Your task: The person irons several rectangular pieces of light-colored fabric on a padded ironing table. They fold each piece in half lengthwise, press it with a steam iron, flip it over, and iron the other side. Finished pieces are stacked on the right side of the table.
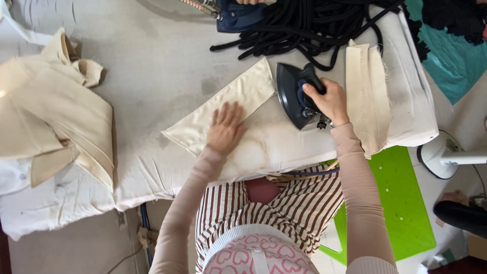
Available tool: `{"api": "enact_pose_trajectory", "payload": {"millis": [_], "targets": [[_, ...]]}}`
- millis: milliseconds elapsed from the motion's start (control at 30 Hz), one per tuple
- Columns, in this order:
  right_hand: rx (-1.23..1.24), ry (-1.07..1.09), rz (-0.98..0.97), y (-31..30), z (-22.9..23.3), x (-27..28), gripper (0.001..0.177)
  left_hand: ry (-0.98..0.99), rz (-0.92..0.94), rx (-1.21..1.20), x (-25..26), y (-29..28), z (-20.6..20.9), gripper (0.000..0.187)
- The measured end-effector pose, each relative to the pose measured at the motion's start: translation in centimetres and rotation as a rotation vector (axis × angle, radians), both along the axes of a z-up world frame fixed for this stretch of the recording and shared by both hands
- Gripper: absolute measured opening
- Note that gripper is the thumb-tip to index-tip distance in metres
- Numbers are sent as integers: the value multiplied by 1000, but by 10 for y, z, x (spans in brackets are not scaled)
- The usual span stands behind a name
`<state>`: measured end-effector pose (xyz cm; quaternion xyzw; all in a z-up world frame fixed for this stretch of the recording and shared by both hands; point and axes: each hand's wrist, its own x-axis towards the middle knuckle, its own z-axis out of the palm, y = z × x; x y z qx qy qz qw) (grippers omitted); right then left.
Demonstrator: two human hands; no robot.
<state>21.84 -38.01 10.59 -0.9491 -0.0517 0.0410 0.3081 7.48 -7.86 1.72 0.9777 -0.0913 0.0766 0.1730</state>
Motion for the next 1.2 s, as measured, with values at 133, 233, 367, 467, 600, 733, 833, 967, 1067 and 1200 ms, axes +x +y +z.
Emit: {"api": "enact_pose_trajectory", "payload": {"millis": [133, 233, 367, 467, 600, 733, 833, 967, 1067, 1200], "targets": [[-35, -73, 12, -2, -13, 6, 52, 4, 170, -11, -93, 55, 4, 56], [24, -80, 80, 27, 2, 11, 57, -53, 269, 64, -138, 82, -18, 45], [-124, -28, 239, 89, 23, 23, 52, -169, 296, 71, -151, 79, -17, 45], [-303, 4, 345, 125, 26, 39, 57, -241, 294, 67, -150, 79, -16, 46], [-417, -36, 426, 140, 4, 73, 76, -271, 309, 30, -147, 78, -3, 37], [-419, 4, 369, 132, -2, 108, 69, -271, 330, -18, -143, 76, 5, 34], [-422, -50, 284, 117, -11, 123, 69, -285, 335, -26, -142, 74, 7, 31], [-415, -72, 412, 113, -2, 110, 67, -328, 364, 3, -142, 73, 4, 29], [-378, -21, 553, 133, 11, 82, 53, -363, 384, 35, -142, 75, 1, 28], [-503, -62, 748, 168, 10, 48, 70, -416, 382, 23, -141, 75, 3, 25]]}}
